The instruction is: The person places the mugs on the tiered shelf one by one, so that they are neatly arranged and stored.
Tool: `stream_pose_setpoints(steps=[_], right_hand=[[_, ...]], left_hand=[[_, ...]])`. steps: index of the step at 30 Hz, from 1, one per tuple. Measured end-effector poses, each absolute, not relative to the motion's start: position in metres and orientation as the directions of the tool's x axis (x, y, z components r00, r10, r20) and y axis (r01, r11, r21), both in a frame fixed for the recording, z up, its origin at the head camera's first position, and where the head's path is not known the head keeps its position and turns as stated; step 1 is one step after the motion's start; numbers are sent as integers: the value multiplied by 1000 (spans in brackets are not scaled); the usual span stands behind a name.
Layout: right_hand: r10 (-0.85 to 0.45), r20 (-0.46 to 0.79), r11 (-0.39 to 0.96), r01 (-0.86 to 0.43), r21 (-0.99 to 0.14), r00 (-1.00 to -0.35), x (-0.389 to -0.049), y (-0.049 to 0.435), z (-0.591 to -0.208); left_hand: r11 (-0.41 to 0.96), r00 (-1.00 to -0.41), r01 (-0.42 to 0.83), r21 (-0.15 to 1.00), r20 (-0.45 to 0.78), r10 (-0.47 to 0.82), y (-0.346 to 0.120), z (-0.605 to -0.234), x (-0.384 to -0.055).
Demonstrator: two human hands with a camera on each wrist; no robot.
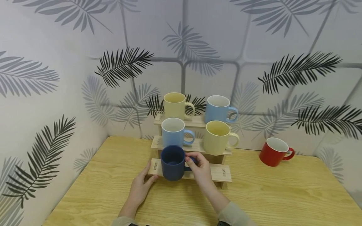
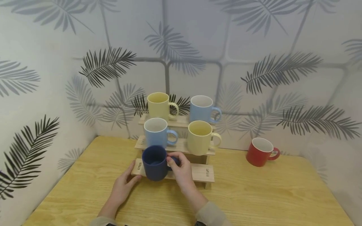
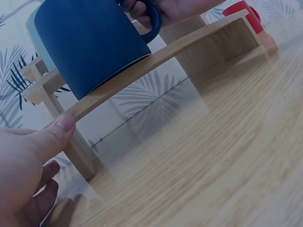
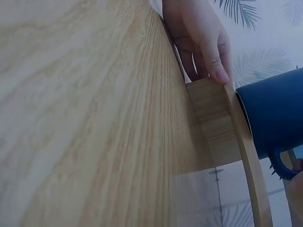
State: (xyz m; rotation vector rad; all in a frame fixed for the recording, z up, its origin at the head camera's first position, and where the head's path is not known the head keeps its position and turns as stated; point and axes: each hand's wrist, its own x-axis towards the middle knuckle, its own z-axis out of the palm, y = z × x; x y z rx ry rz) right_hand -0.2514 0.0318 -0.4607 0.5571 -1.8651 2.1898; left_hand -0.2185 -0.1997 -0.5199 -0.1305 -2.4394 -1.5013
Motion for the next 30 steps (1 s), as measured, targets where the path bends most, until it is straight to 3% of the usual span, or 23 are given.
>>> stream_pose_setpoints(steps=[9,16,30], right_hand=[[-150,351,-7,-354,-935,-924,-242,45,-448],[-226,328,50,-348,-936,-917,-232,63,-439],[-358,395,216,-487,-846,-846,-229,107,-455]], left_hand=[[475,-962,201,857,264,-69,-198,-521,-220],[483,-963,188,855,257,-79,-198,-521,-218],[486,-971,173,856,232,-63,-195,-518,-217]])
